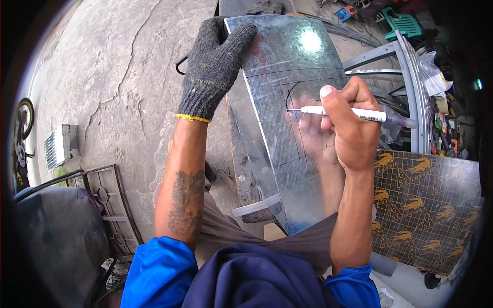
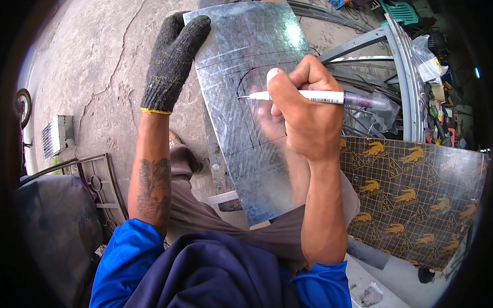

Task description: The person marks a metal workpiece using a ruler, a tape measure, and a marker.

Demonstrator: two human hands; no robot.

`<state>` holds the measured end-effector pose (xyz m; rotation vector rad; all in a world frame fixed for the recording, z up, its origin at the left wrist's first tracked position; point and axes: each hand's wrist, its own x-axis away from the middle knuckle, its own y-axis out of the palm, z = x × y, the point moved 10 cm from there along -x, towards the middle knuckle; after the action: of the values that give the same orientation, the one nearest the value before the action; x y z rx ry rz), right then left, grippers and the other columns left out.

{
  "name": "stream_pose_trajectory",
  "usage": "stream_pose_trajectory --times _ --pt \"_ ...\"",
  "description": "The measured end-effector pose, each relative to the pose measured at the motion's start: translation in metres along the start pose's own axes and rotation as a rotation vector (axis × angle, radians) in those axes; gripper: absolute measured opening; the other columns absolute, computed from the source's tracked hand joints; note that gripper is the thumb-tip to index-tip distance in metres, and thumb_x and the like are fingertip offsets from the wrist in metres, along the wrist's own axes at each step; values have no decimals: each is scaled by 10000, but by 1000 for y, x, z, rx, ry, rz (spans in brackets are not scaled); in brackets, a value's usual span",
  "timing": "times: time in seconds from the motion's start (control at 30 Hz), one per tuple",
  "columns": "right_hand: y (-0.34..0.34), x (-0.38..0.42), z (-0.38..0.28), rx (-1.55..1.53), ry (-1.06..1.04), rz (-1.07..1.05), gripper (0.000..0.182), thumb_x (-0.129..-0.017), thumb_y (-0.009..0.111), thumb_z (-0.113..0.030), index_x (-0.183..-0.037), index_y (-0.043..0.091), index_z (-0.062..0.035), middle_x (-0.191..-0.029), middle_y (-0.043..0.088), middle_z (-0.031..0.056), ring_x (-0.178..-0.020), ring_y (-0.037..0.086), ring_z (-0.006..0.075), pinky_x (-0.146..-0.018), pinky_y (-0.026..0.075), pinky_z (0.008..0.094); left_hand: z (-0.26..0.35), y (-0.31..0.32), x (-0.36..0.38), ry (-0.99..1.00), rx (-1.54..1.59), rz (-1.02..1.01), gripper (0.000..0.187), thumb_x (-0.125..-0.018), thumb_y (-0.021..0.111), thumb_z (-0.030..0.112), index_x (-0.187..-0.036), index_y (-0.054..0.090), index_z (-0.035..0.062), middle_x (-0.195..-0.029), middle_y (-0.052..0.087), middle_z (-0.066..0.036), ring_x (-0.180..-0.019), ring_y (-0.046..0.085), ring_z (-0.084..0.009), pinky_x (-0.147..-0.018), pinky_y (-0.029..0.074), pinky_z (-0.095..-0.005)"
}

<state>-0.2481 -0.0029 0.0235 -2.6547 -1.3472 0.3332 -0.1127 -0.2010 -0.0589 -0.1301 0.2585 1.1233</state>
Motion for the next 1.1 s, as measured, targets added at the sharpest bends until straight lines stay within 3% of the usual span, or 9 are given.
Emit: stream_pose_trajectory --times 0.07,0.13,0.37,0.43,0.67,0.73,0.87,0.93,1.1 --pt "0 0 1 1 4 -9 246 -955 682 -52 -752 544 -61 -599 565 -9 -509 529 27 -461 428 220 1 0 1 -13 21 3 548 -942 759 438 -1171 621 -40 -947 696 -119 -827 665 -154 -708 555 -299" --pt "0 0 0 5 -3 -17 252 -955 678 -48 -742 544 -61 -604 558 -12 -514 529 24 -460 426 218 -7 3 2 -110 4 -34 474 -984 715 364 -1279 638 1 -1141 706 -101 -1036 649 -170 -935 508 -320" --pt "0 -1 -3 22 -24 -20 257 -949 677 -41 -735 537 -67 -602 559 -13 -516 517 22 -463 428 220 -7 3 0 -94 -10 -42 460 -985 717 358 -1270 640 5 -1138 706 -96 -1037 646 -166 -938 506 -322" --pt "0 0 0 3 20 -3 265 -943 679 -36 -729 527 -72 -601 560 -15 -513 510 21 -462 429 223 -1 0 -2 -16 38 14 507 -940 771 404 -1131 623 -42 -922 683 -90 -797 631 -128 -695 532 -285" --pt "0 -1 2 -25 21 -35 274 -940 679 -36 -724 515 -76 -598 561 -17 -510 509 17 -466 419 214 -1 0 -2 -28 21 0 495 -937 776 394 -1116 621 -42 -906 679 -89 -777 624 -122 -678 528 -289" --pt "1 -2 0 -6 -25 -103 272 -938 681 -36 -727 513 -76 -602 559 -17 -510 502 13 -465 414 217 -5 2 1 -103 -31 -45 471 -982 720 374 -1272 642 11 -1138 701 -89 -1033 643 -171 -937 503 -324" --pt "-1 -2 2 -8 9 -52 273 -936 682 -33 -727 511 -77 -608 556 -15 -514 491 8 -460 409 227 -8 3 1 -117 -11 -29 461 -984 716 366 -1267 642 10 -1133 700 -90 -1030 642 -170 -936 502 -322" --pt "0 -3 3 -24 -13 -113 267 -944 684 -57 -741 512 -75 -612 557 -13 -512 489 9 -471 402 207 -3 0 -2 -12 9 9 500 -943 767 400 -1131 619 -38 -923 677 -102 -791 625 -133 -691 532 -299" --pt "-16 4 6 -204 34 -19 270 -1005 663 -216 -807 546 -75 -631 588 10 -508 506 30 -492 400 186 -3 2 -7 -44 28 -42 498 -959 752 381 -1181 621 -45 -1005 687 -117 -886 637 -135 -783 535 -295"
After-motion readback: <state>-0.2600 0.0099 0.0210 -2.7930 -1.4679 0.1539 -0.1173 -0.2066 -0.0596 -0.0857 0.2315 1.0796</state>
